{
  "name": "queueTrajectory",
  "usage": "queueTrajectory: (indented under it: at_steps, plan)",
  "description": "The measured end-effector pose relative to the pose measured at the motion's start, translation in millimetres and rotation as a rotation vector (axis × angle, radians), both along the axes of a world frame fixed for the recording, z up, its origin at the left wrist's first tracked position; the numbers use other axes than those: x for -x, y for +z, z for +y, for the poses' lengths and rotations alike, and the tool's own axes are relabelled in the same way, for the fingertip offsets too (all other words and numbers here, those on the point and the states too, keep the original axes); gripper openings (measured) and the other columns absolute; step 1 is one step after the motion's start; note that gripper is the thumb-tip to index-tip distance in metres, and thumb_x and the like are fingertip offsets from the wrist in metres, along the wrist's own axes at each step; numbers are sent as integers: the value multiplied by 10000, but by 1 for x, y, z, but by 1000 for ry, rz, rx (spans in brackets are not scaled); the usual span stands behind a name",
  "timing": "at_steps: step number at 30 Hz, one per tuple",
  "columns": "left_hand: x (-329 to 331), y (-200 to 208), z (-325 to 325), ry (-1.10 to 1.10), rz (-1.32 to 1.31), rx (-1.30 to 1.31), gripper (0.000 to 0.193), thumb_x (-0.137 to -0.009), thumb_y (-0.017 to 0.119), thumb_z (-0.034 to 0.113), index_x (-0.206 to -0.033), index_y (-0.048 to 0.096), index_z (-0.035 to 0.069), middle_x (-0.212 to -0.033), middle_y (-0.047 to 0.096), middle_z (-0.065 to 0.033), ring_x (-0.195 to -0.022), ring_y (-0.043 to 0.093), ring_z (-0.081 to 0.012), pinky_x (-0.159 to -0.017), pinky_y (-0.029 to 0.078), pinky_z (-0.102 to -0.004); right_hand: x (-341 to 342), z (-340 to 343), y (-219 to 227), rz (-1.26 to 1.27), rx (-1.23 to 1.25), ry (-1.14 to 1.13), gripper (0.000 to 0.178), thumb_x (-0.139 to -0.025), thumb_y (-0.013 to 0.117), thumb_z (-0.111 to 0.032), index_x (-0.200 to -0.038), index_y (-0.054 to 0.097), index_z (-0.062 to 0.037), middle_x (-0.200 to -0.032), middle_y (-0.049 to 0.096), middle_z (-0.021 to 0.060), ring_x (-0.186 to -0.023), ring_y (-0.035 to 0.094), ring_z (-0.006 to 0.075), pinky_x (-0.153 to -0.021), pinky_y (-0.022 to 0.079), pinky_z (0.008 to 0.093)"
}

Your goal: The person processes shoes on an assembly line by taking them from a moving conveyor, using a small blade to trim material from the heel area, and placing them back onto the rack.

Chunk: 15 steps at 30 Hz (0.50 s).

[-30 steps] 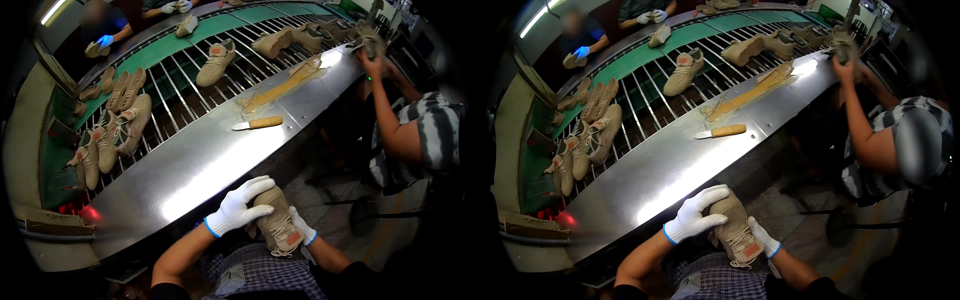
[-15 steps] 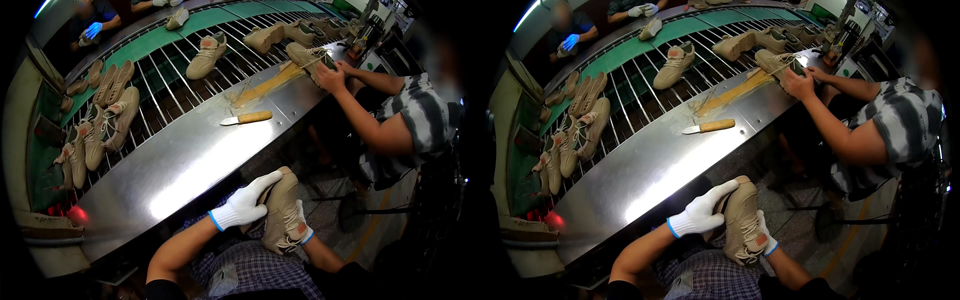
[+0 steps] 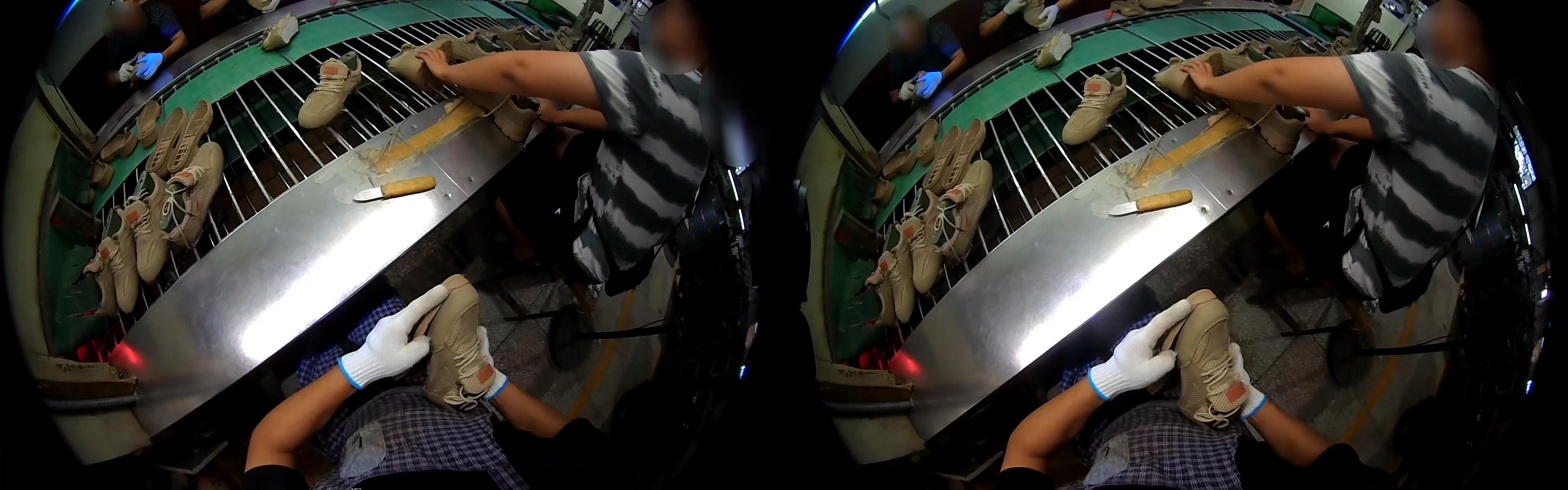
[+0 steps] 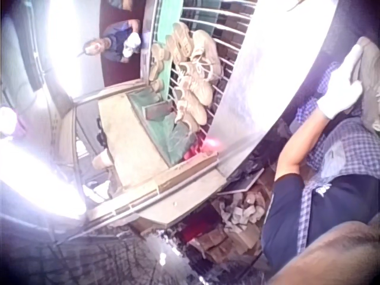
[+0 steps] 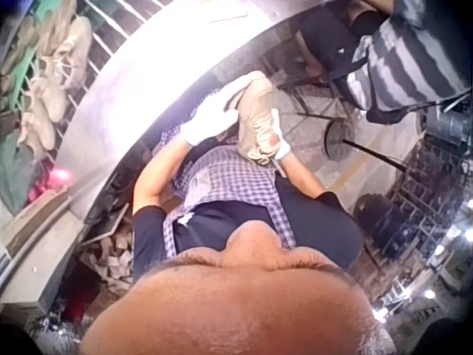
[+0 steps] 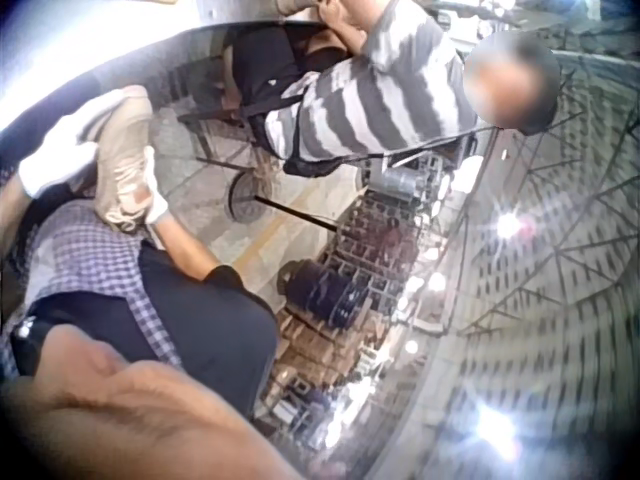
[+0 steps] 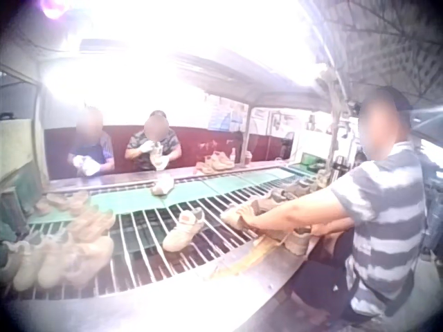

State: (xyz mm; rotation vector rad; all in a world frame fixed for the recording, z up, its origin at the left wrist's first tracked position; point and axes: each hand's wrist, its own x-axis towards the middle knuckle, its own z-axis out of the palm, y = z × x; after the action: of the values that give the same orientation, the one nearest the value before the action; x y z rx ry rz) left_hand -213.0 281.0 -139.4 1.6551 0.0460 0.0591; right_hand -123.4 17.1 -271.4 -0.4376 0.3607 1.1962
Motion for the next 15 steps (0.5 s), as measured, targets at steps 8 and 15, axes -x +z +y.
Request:
queueTrajectory:
  at_steps: [8, 15]
  plan:
    - [13, 2, -14, 16, -23, -61, 835, -852, 588, 18, -1653, 357, 76, -1573, 532, -229, -1399, 593, -333, -1151, 494, -368, 11, -9, -3, 54, -31, -80, 837, -1064, 326, -720, -1649, 394, -125, -1623, 482, 126, -1471, 468, 345, -1252, 359, 460]
    - [18, -14, -28, 63, -99, -73, 817, -843, 569, -2, -1637, 404, 105, -1628, 471, -208, -1429, 561, -351, -1162, 496, -378, 18, -14, 1, 37, 18, -47, 815, -1074, 341, -700, -1631, 407, -109, -1564, 523, 143, -1419, 510, 342, -1212, 398, 461]
